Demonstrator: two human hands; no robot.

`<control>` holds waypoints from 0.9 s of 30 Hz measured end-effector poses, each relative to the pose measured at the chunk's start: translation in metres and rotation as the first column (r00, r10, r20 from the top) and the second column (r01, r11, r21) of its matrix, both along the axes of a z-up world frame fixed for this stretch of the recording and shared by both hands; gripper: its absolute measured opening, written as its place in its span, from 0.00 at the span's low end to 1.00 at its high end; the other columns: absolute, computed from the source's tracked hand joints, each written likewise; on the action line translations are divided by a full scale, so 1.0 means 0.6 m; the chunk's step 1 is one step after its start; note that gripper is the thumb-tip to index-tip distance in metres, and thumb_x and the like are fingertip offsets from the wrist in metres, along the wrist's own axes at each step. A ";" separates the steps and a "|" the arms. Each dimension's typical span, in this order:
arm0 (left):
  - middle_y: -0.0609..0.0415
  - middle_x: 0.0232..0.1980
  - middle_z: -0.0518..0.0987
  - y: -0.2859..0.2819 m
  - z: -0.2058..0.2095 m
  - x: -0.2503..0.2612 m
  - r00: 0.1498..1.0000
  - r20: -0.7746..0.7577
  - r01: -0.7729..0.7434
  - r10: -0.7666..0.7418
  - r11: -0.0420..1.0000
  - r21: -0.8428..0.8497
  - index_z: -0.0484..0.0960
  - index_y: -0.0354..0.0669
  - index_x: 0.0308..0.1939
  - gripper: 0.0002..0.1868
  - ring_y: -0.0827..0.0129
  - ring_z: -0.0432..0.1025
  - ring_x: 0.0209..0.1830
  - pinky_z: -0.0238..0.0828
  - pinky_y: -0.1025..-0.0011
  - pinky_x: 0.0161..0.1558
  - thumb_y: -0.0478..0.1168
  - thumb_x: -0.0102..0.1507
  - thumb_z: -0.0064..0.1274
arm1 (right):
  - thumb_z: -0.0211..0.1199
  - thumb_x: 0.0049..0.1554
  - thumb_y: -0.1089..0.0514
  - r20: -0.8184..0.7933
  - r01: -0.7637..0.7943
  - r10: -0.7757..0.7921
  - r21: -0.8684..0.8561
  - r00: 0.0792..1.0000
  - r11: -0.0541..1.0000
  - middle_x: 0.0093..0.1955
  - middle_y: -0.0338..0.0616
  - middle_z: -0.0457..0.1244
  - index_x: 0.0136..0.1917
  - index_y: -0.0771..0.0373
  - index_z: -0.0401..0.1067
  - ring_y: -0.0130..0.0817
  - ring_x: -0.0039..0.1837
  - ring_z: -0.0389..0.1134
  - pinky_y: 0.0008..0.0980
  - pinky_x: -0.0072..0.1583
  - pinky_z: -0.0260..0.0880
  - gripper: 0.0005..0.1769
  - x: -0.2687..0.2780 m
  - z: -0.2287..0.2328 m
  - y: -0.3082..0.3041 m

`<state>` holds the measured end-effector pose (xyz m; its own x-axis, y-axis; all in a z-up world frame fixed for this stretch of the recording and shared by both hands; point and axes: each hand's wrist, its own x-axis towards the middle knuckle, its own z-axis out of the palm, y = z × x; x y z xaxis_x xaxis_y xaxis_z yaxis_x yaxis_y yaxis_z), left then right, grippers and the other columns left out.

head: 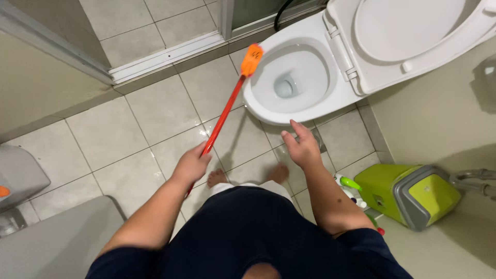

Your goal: The person cleans the inside of a toilet bowl using a long-handled brush, scrubbing the surfaces repeatedly.

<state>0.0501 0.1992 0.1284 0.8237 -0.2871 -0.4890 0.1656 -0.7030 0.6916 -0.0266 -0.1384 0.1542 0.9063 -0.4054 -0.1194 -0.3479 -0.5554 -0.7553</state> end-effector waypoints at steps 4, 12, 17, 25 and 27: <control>0.39 0.44 0.85 -0.039 0.028 -0.004 0.959 -0.238 -0.132 0.157 0.984 0.116 0.68 0.55 0.74 0.31 0.49 0.80 0.43 0.75 0.60 0.50 0.47 0.65 0.48 | 0.65 0.57 0.45 0.006 0.033 -0.033 0.074 0.999 0.997 0.72 0.60 0.61 0.70 0.63 0.69 0.48 0.72 0.64 0.39 0.69 0.65 0.33 0.019 -0.011 -0.066; 0.39 0.42 0.83 -0.360 0.036 0.100 0.983 -0.136 -0.112 0.124 0.989 0.095 0.76 0.51 0.68 0.26 0.51 0.79 0.39 0.74 0.58 0.47 0.46 0.66 0.44 | 0.65 0.60 0.47 0.118 -0.153 0.139 0.117 0.983 0.981 0.73 0.60 0.60 0.72 0.63 0.68 0.49 0.76 0.60 0.40 0.73 0.59 0.31 0.079 -0.006 -0.270; 0.41 0.47 0.81 -0.503 -0.061 0.120 0.982 0.172 -0.083 0.076 0.996 0.039 0.74 0.46 0.68 0.27 0.53 0.76 0.44 0.71 0.60 0.48 0.47 0.65 0.51 | 0.65 0.58 0.47 0.041 -0.109 0.105 0.127 0.994 0.986 0.73 0.58 0.60 0.72 0.59 0.68 0.47 0.75 0.61 0.39 0.71 0.60 0.32 0.078 0.025 -0.406; 0.58 0.29 0.71 -0.493 0.055 0.019 0.825 -0.306 -0.535 0.476 0.832 -0.148 0.73 0.51 0.72 0.28 0.74 0.65 0.23 0.70 0.71 0.26 0.38 0.66 0.45 | 0.63 0.59 0.49 0.016 0.001 -0.007 0.347 1.000 0.938 0.71 0.54 0.64 0.75 0.62 0.64 0.43 0.72 0.64 0.37 0.67 0.65 0.34 0.073 -0.030 -0.555; 0.61 0.29 0.71 -0.501 0.074 0.015 0.794 -0.328 -0.580 0.512 0.800 -0.155 0.71 0.49 0.71 0.28 0.78 0.67 0.24 0.76 0.72 0.26 0.37 0.66 0.46 | 0.63 0.60 0.50 0.053 0.053 -0.081 0.403 0.995 0.914 0.71 0.53 0.64 0.75 0.64 0.63 0.37 0.71 0.63 0.33 0.67 0.64 0.34 0.060 -0.057 -0.585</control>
<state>0.0589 -0.1012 0.1729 0.7311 0.0388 -0.6811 0.6654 -0.2609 0.6994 0.0097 -0.4897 0.1200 0.8904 -0.3958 -0.2248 -0.3146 -0.1782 -0.9323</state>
